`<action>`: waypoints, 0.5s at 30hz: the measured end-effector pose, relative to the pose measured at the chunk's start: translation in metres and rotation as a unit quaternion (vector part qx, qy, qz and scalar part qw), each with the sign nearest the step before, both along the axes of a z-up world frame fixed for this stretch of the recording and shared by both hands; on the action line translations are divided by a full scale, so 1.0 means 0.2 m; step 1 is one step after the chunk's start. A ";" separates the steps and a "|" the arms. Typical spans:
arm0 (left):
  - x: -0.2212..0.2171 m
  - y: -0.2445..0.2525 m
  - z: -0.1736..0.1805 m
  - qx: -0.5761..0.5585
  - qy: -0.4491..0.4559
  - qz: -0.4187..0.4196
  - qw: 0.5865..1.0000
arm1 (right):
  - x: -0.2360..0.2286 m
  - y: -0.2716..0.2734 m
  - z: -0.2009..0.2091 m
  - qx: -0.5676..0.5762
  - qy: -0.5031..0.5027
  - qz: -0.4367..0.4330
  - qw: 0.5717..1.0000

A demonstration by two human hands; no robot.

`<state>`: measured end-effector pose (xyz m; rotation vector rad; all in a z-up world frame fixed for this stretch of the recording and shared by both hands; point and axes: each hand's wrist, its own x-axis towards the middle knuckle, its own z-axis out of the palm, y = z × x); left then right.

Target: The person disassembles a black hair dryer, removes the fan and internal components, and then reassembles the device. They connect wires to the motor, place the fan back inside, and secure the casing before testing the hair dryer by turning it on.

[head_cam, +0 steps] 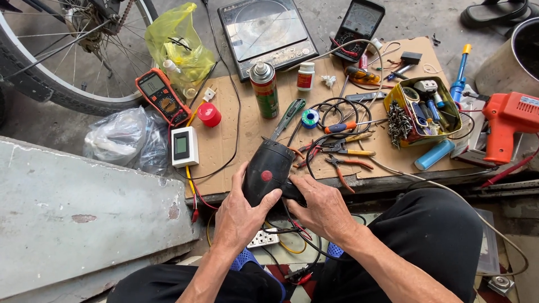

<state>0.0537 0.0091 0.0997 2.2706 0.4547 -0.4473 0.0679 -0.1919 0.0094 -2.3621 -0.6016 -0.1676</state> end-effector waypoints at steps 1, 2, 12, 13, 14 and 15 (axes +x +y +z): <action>0.00 0.00 0.00 0.000 0.000 0.000 1.000 | 0.00 0.00 0.00 0.000 0.000 0.000 1.000; 0.00 0.01 0.00 -0.003 -0.004 0.006 1.000 | 0.00 -0.01 0.00 -0.009 0.024 0.000 1.000; 0.01 0.01 0.00 -0.033 -0.076 -0.003 0.997 | 0.03 -0.13 0.21 -0.072 0.376 -0.077 0.920; 0.01 0.00 -0.01 -0.033 -0.074 -0.006 0.997 | 0.03 -0.13 0.19 -0.071 0.378 -0.080 0.920; 0.02 0.00 -0.03 -0.062 -0.076 0.004 0.995 | 0.02 -0.13 0.16 -0.089 0.354 -0.081 0.928; 0.03 0.01 -0.04 -0.090 -0.079 0.015 0.993 | 0.02 -0.13 0.14 -0.108 0.328 -0.082 0.935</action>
